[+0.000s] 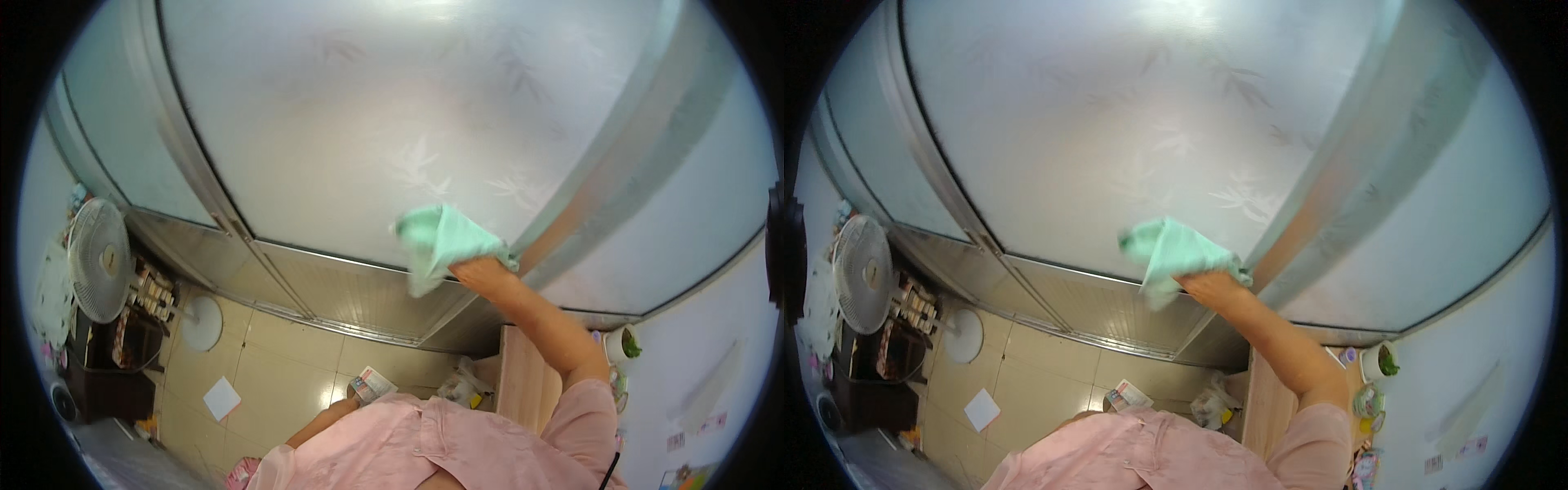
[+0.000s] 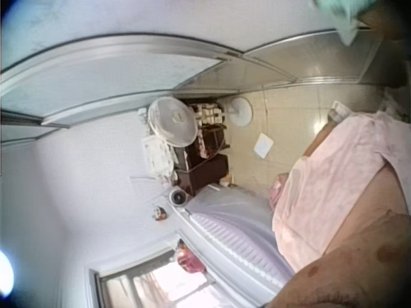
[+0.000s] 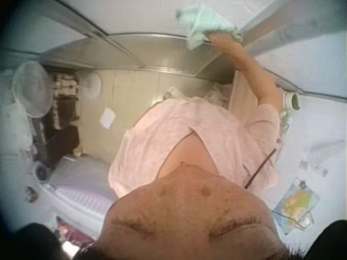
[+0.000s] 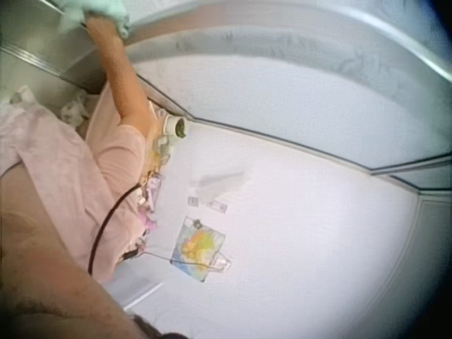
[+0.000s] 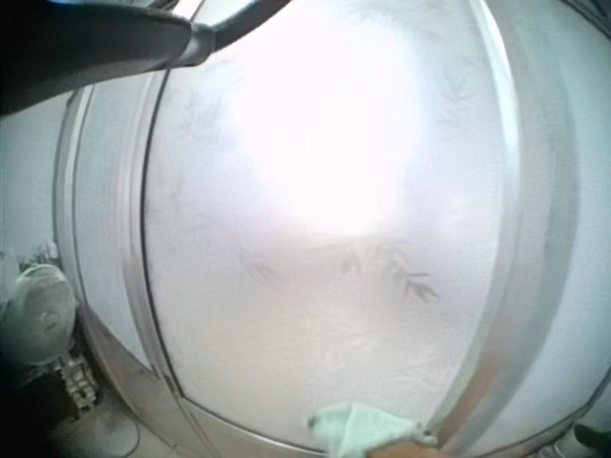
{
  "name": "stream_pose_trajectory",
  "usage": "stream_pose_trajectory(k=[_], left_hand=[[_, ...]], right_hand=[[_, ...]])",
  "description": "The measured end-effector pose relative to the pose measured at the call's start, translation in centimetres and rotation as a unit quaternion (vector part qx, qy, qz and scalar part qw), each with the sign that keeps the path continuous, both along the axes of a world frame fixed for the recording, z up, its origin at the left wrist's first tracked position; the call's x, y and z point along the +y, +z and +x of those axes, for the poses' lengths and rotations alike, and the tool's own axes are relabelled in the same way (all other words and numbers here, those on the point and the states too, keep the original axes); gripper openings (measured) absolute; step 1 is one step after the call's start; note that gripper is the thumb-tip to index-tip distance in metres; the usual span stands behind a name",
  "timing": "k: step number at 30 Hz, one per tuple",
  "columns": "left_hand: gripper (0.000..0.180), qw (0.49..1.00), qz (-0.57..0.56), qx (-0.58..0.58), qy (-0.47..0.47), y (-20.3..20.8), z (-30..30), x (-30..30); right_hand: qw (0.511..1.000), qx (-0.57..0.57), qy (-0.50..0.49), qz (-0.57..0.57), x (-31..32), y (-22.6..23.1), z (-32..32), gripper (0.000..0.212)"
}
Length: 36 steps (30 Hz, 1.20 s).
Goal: The person wipes a wooden desk surface with a green cloth, then proceeds to clean the sliding doors of a wardrobe. The cleaning involves wiping the frosted glass panels and the metallic lower sections of the wardrobe doors.
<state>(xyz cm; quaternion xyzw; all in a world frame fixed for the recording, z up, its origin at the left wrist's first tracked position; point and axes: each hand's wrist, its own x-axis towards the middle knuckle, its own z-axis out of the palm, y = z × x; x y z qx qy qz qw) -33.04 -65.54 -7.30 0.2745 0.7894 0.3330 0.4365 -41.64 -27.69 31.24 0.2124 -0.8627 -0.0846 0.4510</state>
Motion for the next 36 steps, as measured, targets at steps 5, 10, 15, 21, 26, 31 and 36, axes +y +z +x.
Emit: stream_pose_trajectory(k=[5, 10, 15, 21, 26, 31, 36], left_hand=[[0.033, 0.991, 0.063, -0.109, -0.042, -2.6, 4.5, -4.0], [0.035, 0.975, 0.111, -0.178, -0.071, -3.0, 6.9, -10.4], [0.042, 0.948, -0.021, -0.257, -0.186, -5.0, 6.2, -12.9], [0.044, 0.929, -0.036, -0.298, -0.216, -7.8, 3.3, -14.8], [0.045, 0.904, -0.061, -0.312, -0.286, -10.5, -0.8, -14.9], [0.047, 0.890, -0.048, -0.267, -0.366, -15.7, -2.9, -8.8], [0.048, 0.879, -0.029, -0.220, -0.422, -23.9, -0.6, -2.6]], right_hand=[[0.949, 0.097, 0.058, -0.293, -0.3, 0.8, -2.5, 0.042], [0.957, 0.254, -0.006, -0.137, -5.9, 3.2, -7.9, 0.065], [0.974, -0.011, -0.040, 0.222, -7.9, -15.2, -9.3, 0.046], [0.917, -0.215, 0.055, -0.331, -2.7, -14.6, -3.7, 0.048], [0.946, 0.235, -0.202, -0.091, -0.3, -5.1, -2.1, 0.061], [0.936, -0.096, -0.094, -0.324, -3.3, -21.4, -1.7, 0.052], [0.857, -0.184, -0.068, -0.477, -1.0, -28.6, 3.0, 0.044]])
